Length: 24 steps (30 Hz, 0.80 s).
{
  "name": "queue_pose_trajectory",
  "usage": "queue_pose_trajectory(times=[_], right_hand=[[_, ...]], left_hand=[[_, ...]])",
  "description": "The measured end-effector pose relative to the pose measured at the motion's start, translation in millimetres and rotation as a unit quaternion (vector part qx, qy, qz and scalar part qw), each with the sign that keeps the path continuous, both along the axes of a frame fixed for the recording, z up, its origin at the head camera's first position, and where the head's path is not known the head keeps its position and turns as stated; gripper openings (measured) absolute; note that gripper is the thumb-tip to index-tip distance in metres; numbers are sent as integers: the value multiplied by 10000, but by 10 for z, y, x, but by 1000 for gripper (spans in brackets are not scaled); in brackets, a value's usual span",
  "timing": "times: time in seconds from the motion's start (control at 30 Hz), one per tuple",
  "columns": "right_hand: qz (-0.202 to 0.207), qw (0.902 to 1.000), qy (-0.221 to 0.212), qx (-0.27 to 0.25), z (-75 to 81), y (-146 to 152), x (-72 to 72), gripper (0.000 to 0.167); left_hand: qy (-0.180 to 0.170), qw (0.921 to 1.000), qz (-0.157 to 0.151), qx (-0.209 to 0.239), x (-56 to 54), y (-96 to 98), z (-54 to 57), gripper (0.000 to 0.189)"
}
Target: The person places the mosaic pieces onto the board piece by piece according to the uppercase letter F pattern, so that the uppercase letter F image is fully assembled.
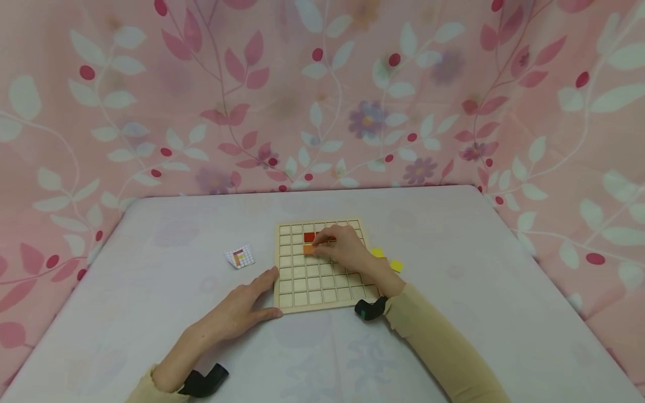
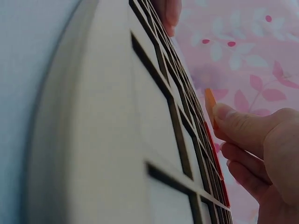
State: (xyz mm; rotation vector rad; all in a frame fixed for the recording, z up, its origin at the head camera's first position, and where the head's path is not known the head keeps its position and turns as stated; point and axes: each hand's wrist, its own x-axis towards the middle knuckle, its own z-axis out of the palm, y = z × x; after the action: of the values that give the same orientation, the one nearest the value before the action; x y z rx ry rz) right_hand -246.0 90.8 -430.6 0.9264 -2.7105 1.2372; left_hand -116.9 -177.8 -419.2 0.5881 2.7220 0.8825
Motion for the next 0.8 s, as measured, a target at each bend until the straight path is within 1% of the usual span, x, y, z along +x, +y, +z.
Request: queue_pose_trajectory(times=[0.13,0.43,0.8], right_hand=[[21,9997,238,56,-21,2,-5,14],[-109,9980,611,142,-69,-7,-23,12],[-155,9963,817,212,-94,-14,-21,13]], left_hand=[[35,10000,8,-17,0,0,2,87],[8,10000,12,-19,0,-7,3,87],[44,10000,2,-36,-1,-5,4,87]])
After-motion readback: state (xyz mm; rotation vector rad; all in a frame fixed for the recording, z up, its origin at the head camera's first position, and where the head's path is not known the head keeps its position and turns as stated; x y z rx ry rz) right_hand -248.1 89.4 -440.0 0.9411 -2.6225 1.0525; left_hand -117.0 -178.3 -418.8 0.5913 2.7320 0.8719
